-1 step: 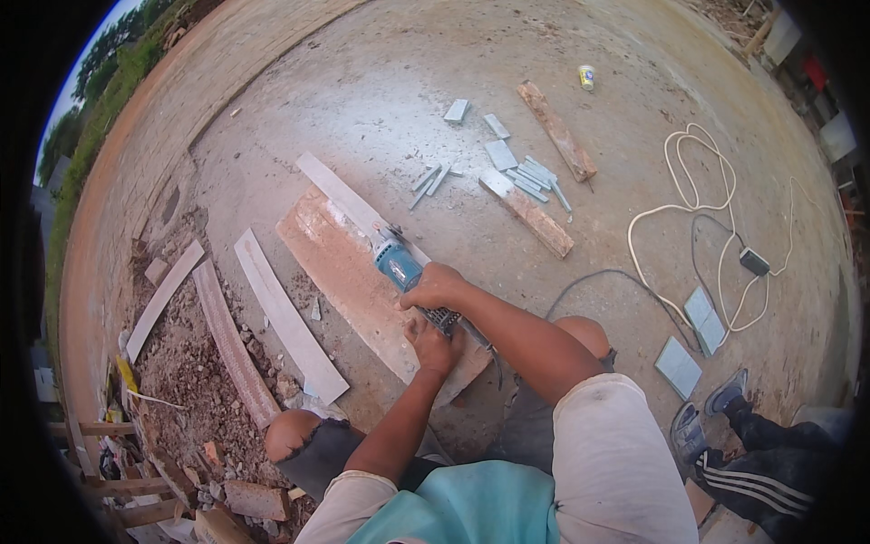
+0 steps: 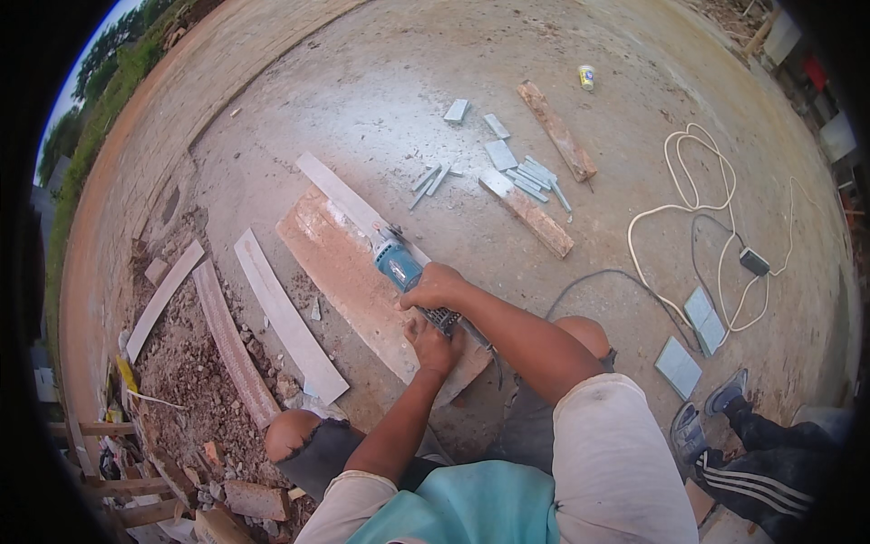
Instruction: The person uses a handheld grinder to cut a thin piece of stone or tile while holding it against a larger stone block for support.
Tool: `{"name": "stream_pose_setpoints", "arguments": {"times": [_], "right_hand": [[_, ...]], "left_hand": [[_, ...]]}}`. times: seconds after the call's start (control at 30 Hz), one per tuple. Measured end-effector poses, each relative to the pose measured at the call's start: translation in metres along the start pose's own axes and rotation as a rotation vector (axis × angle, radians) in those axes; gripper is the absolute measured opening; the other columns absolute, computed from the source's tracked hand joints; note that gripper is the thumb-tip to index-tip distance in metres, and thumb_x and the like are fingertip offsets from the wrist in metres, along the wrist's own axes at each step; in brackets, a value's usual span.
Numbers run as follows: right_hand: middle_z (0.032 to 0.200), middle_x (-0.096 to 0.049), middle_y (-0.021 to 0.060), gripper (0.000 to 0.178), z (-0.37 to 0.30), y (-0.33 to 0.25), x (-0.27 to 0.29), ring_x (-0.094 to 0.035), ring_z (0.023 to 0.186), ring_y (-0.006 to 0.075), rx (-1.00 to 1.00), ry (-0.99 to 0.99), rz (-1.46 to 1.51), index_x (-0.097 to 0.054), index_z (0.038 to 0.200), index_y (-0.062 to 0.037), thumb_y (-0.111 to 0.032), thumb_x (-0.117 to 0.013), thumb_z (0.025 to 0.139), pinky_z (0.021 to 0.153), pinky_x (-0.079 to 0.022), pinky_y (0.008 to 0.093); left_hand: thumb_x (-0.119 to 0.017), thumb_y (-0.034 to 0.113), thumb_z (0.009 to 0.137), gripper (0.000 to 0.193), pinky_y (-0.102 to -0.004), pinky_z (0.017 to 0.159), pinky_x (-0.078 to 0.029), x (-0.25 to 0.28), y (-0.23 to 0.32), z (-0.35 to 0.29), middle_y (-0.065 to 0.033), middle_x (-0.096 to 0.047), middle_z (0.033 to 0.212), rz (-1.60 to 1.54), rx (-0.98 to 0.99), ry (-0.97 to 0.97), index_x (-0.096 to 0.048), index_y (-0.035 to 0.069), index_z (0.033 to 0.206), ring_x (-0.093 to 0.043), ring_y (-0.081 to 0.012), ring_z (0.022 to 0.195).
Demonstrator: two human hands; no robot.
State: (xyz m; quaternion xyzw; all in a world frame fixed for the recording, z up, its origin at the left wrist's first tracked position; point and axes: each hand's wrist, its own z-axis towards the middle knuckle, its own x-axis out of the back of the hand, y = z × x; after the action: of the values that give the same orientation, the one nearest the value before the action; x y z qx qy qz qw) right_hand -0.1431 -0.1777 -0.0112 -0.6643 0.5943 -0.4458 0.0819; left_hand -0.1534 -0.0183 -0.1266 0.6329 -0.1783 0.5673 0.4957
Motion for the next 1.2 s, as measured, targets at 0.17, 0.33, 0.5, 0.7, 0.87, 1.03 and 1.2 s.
{"name": "stream_pose_setpoints", "arguments": {"times": [0.17,0.33,0.5,0.7,0.87,1.03,1.2], "right_hand": [[0.088,-0.068,0.0299,0.072,-0.001,0.002,-0.001,-0.070,0.079,0.0329,-0.025,-0.012,0.027,-0.066,0.088,0.0182,-0.045,-0.081,0.057,0.069,-0.054,0.0344],[0.087,-0.068,0.0297,0.067,-0.003,0.003,-0.001,-0.070,0.078,0.0331,-0.031,-0.017,0.022,-0.067,0.086,0.0175,-0.042,-0.079,0.057,0.068,-0.054,0.0349],[0.086,-0.068,0.0296,0.065,-0.006,0.005,-0.001,-0.070,0.077,0.0330,-0.024,-0.014,0.046,-0.067,0.085,0.0168,-0.041,-0.078,0.057,0.067,-0.054,0.0355],[0.085,-0.068,0.0300,0.065,-0.005,0.008,-0.003,-0.070,0.076,0.0339,-0.010,-0.005,0.012,-0.067,0.084,0.0165,-0.042,-0.077,0.058,0.067,-0.054,0.0355],[0.083,-0.068,0.0300,0.063,-0.007,0.011,-0.004,-0.070,0.076,0.0336,-0.008,0.004,0.006,-0.067,0.083,0.0159,-0.042,-0.077,0.058,0.067,-0.054,0.0352],[0.084,-0.068,0.0297,0.063,-0.009,0.014,-0.005,-0.070,0.076,0.0329,-0.021,0.002,0.005,-0.067,0.083,0.0156,-0.041,-0.078,0.058,0.068,-0.054,0.0348],[0.082,-0.068,0.0293,0.062,-0.010,0.013,-0.005,-0.070,0.076,0.0324,-0.027,0.016,0.012,-0.068,0.081,0.0152,-0.041,-0.078,0.058,0.068,-0.053,0.0347]], "left_hand": [[-0.066,0.030,0.080,0.035,-0.0526,0.106,-0.021,0.000,0.001,0.000,-0.0106,-0.062,0.120,-0.021,0.006,0.018,-0.067,0.015,0.112,-0.048,-0.0298,0.124],[-0.067,0.031,0.079,0.037,-0.0529,0.106,-0.021,0.000,0.001,0.000,-0.0109,-0.062,0.121,-0.017,0.020,-0.010,-0.067,0.014,0.112,-0.048,-0.0301,0.126],[-0.069,0.031,0.078,0.038,-0.0531,0.106,-0.020,0.000,0.001,0.000,-0.0115,-0.062,0.122,-0.015,0.021,-0.017,-0.067,0.014,0.112,-0.048,-0.0305,0.126],[-0.072,0.030,0.077,0.045,-0.0529,0.106,-0.021,0.000,0.001,0.000,-0.0123,-0.062,0.121,-0.008,0.014,-0.014,-0.065,0.009,0.116,-0.046,-0.0307,0.127],[-0.072,0.031,0.075,0.049,-0.0523,0.106,-0.021,0.001,0.002,0.000,-0.0123,-0.061,0.122,-0.004,0.004,-0.013,-0.063,0.007,0.118,-0.044,-0.0298,0.129],[-0.073,0.031,0.074,0.051,-0.0523,0.106,-0.021,0.002,0.002,0.000,-0.0118,-0.061,0.123,0.003,0.007,-0.022,-0.062,0.008,0.118,-0.044,-0.0289,0.129],[-0.073,0.030,0.074,0.053,-0.0521,0.107,-0.020,0.001,0.001,0.000,-0.0116,-0.060,0.124,0.010,0.014,-0.036,-0.061,0.008,0.121,-0.043,-0.0285,0.130]]}}
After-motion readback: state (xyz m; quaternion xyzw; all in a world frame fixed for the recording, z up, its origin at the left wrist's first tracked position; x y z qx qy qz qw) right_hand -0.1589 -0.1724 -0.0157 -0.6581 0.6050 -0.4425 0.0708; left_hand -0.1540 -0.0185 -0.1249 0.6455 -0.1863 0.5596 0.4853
